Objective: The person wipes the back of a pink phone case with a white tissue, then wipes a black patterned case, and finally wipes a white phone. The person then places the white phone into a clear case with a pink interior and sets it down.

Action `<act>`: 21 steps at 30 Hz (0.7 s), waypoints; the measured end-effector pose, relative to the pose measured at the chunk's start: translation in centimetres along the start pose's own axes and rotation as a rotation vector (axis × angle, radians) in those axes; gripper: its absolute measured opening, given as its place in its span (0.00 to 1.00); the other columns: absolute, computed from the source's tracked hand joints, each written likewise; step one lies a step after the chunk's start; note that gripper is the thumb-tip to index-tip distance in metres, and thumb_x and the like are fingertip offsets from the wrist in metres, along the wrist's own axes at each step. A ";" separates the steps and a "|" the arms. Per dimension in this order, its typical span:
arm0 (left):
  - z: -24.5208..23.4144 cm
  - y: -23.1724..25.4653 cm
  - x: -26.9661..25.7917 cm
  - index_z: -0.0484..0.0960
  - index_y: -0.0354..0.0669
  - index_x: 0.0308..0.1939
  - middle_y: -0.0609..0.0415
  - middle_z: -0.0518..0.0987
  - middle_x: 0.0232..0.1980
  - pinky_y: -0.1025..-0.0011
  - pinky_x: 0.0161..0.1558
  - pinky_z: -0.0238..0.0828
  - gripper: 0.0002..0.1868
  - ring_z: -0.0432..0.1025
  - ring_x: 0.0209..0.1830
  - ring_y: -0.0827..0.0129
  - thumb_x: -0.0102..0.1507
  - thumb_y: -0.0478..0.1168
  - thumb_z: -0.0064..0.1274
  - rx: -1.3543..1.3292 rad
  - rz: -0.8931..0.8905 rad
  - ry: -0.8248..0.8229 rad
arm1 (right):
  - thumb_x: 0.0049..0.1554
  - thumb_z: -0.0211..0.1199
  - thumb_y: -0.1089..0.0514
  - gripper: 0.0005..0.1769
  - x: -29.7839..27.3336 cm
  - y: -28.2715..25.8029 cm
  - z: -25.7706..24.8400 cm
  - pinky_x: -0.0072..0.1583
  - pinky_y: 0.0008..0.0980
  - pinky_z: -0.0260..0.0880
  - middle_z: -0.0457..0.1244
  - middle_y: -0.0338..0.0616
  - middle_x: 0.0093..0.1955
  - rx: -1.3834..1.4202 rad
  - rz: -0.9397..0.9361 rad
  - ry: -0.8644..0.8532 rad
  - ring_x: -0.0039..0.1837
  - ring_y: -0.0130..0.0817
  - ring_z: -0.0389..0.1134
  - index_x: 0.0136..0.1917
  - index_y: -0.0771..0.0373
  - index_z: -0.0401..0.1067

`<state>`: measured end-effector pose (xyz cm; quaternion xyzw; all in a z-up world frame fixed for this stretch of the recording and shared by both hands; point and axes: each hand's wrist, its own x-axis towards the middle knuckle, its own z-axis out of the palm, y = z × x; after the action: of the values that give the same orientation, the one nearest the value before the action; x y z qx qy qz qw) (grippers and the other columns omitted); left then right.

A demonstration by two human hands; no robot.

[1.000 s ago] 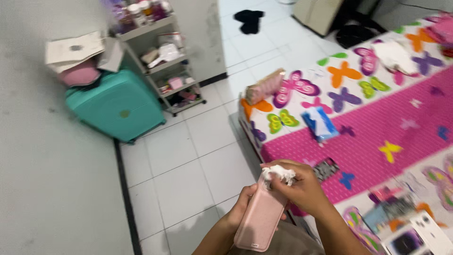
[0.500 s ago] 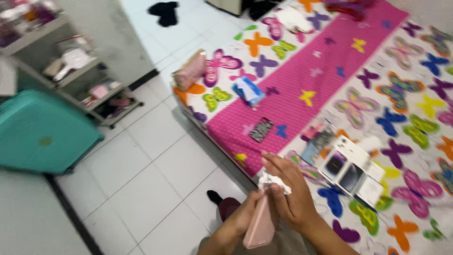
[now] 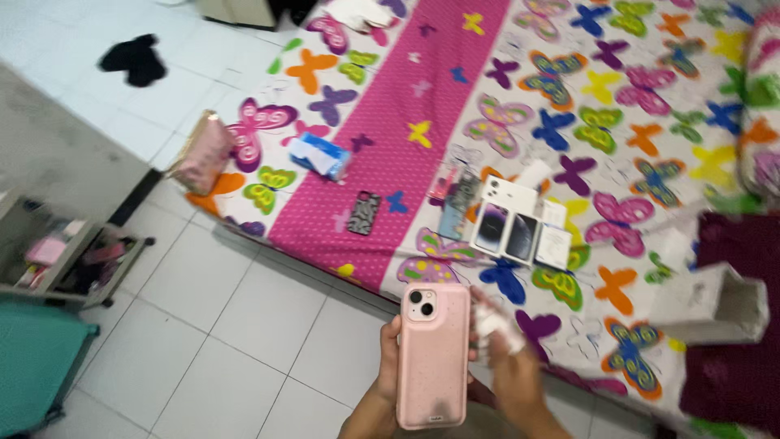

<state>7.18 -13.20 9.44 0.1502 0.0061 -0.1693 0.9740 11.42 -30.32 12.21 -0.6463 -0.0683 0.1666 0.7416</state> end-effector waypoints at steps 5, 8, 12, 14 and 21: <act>0.1 -2.1 1.9 0.63 0.36 0.81 0.35 0.75 0.65 0.59 0.54 0.79 0.52 0.76 0.57 0.53 0.69 0.75 0.31 0.007 -0.151 -0.135 | 0.66 0.50 0.60 0.29 1.0 -3.2 -3.5 0.73 0.40 0.61 0.57 0.54 0.79 -0.278 -0.257 0.106 0.77 0.45 0.61 0.78 0.69 0.56; 0.5 -3.1 3.1 0.62 0.44 0.79 0.40 0.75 0.66 0.59 0.55 0.78 0.49 0.76 0.58 0.55 0.65 0.74 0.30 0.039 -0.177 0.114 | 0.63 0.53 0.61 0.28 1.1 -3.6 -3.3 0.74 0.44 0.57 0.49 0.58 0.82 -0.702 -0.382 0.056 0.79 0.51 0.56 0.76 0.67 0.58; 1.5 -2.3 5.9 0.61 0.43 0.75 0.43 0.75 0.65 0.57 0.56 0.77 0.50 0.76 0.58 0.54 0.60 0.74 0.28 -0.143 -0.084 0.222 | 0.65 0.54 0.56 0.22 0.3 -2.8 -4.0 0.74 0.47 0.50 0.40 0.59 0.85 -1.050 -0.659 -0.098 0.79 0.64 0.50 0.72 0.55 0.64; 1.9 -1.4 7.4 0.62 0.41 0.74 0.41 0.76 0.65 0.55 0.56 0.78 0.52 0.77 0.58 0.53 0.58 0.74 0.29 -0.127 -0.101 0.301 | 0.66 0.54 0.58 0.26 0.5 -2.3 -5.6 0.73 0.45 0.60 0.44 0.60 0.83 -0.413 -0.431 -0.177 0.70 0.50 0.64 0.75 0.62 0.55; 3.6 -2.0 12.8 0.62 0.26 0.77 0.35 0.76 0.62 0.50 0.53 0.80 0.62 0.78 0.55 0.51 0.59 0.80 0.33 -0.152 -0.280 -0.048 | 0.66 0.58 0.66 0.12 5.3 -2.9 -13.5 0.64 0.37 0.68 0.67 0.50 0.64 -0.145 -0.229 0.393 0.62 0.36 0.68 0.62 0.71 0.72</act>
<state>18.47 -20.28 11.48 0.0693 0.0163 -0.3062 0.9493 21.10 -41.52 12.39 -0.7059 -0.0072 -0.0530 0.7063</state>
